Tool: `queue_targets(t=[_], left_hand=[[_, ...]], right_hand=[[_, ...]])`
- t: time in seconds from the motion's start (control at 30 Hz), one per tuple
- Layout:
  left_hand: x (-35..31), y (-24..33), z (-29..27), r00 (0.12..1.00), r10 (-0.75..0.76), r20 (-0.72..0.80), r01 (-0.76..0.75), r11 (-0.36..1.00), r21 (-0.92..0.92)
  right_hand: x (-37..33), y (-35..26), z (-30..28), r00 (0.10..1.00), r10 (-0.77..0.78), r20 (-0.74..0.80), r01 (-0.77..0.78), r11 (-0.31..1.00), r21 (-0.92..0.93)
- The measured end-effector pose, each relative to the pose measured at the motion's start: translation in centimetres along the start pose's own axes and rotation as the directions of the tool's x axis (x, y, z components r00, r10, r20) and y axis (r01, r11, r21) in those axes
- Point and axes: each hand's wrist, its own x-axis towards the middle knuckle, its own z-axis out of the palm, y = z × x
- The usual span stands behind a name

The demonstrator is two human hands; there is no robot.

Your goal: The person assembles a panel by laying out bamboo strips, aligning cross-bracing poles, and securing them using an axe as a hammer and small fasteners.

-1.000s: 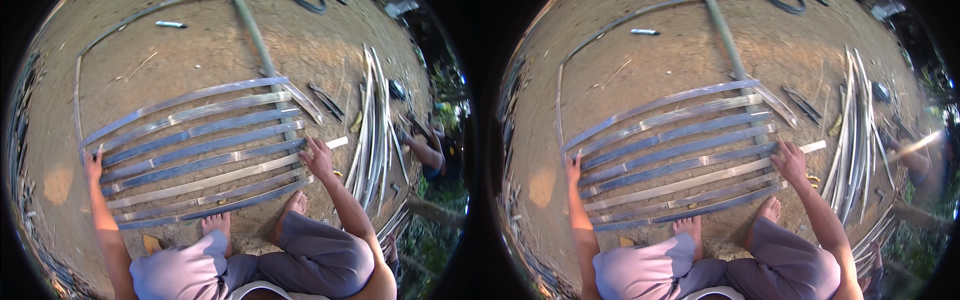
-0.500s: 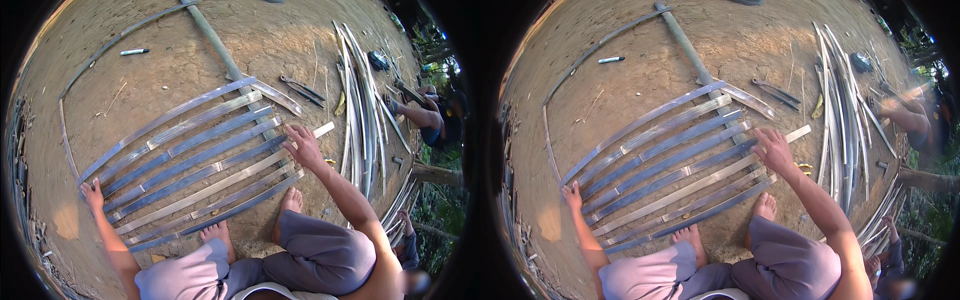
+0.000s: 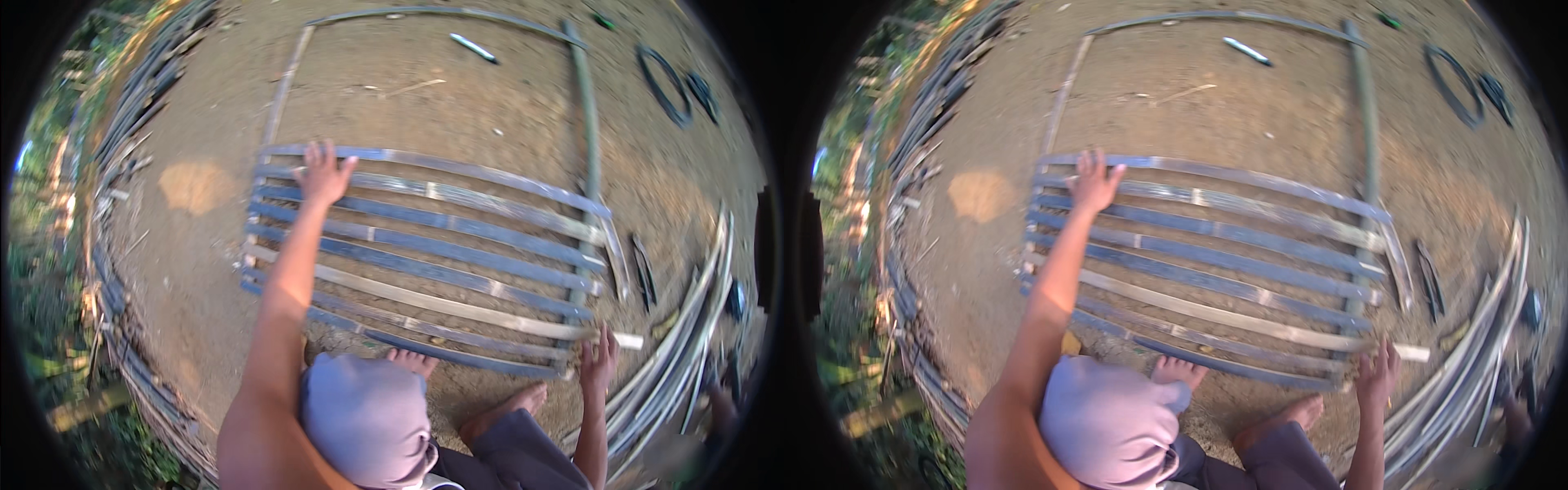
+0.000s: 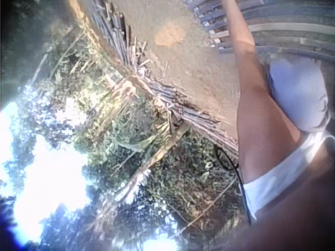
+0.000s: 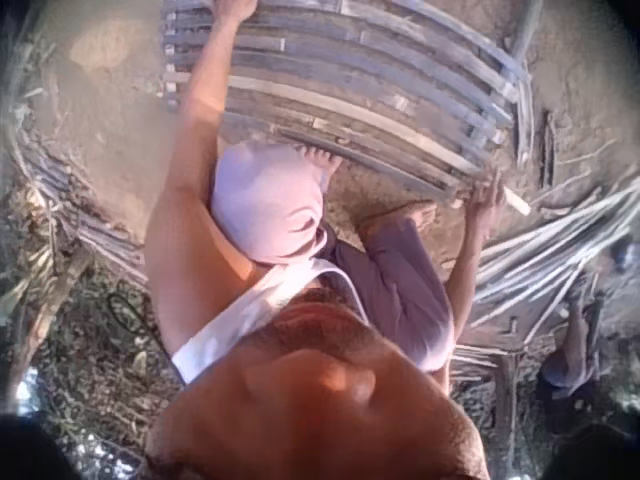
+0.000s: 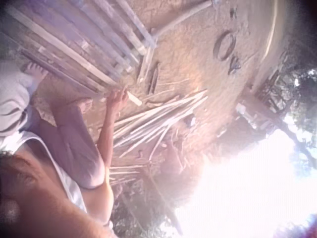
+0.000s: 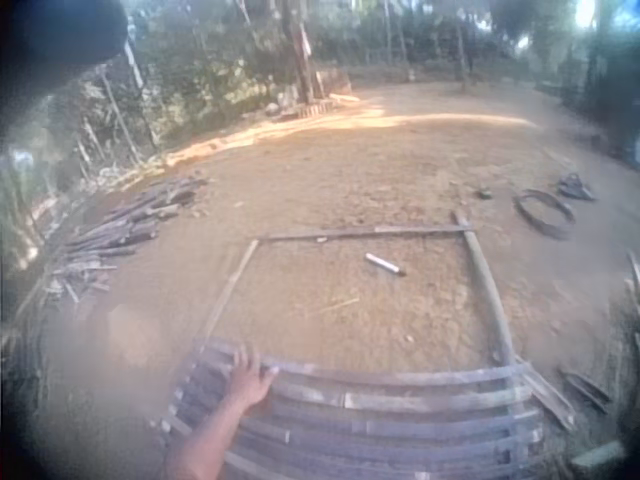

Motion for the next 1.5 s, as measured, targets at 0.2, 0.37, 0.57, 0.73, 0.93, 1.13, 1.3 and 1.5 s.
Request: queue_targets(t=[0.2, 0.37, 0.57, 0.73, 0.93, 1.13, 1.3, 1.5], left_hand=[[-1.3, -1.6, -0.2, 0.984, -0.157, 0.089, 0.157, 0.988, 0.002], [-0.6, -0.9, -0.4, 0.987, -0.143, 0.073, 0.145, 0.989, -0.021], [0.8, -2.0, 2.9, 0.998, -0.047, -0.049, 0.049, 0.998, 0.042], [2.6, -4.1, 5.0, 0.99, -0.123, -0.076, 0.13, 0.986, 0.104], [4.7, -5.3, 7.4, 0.993, -0.099, -0.058, 0.104, 0.989, 0.101], [6.0, -7.4, 8.3, 0.992, -0.118, -0.042, 0.12, 0.992, 0.035], [6.0, -7.1, 8.3, 0.992, -0.124, -0.025, 0.124, 0.992, 0.003], [7.2, -8.1, 8.7, 0.989, -0.128, -0.073, 0.132, 0.99, 0.052]], right_hand=[[-1.3, -0.4, -0.8, 0.995, -0.062, 0.079, 0.07, 0.993, -0.097], [-1.5, -1.3, -1.4, 0.997, -0.004, 0.08, 0.01, 0.997, -0.075], [-1.0, -2.3, -1.8, 0.996, 0.084, -0.032, -0.084, 0.996, -0.003], [-2.0, -2.1, -4.0, 0.997, 0.079, -0.001, -0.079, 0.992, -0.101], [-7.9, -0.7, -5.2, 0.981, 0.194, 0.006, -0.191, 0.973, -0.13], [-13.0, 0.1, -4.8, 0.936, 0.348, 0.047, -0.339, 0.931, -0.138], [-16.8, 0.5, -5.9, 0.888, 0.457, 0.051, -0.448, 0.885, -0.13], [-19.8, 1.4, -5.1, 0.872, 0.488, 0.021, -0.484, 0.869, -0.107]])
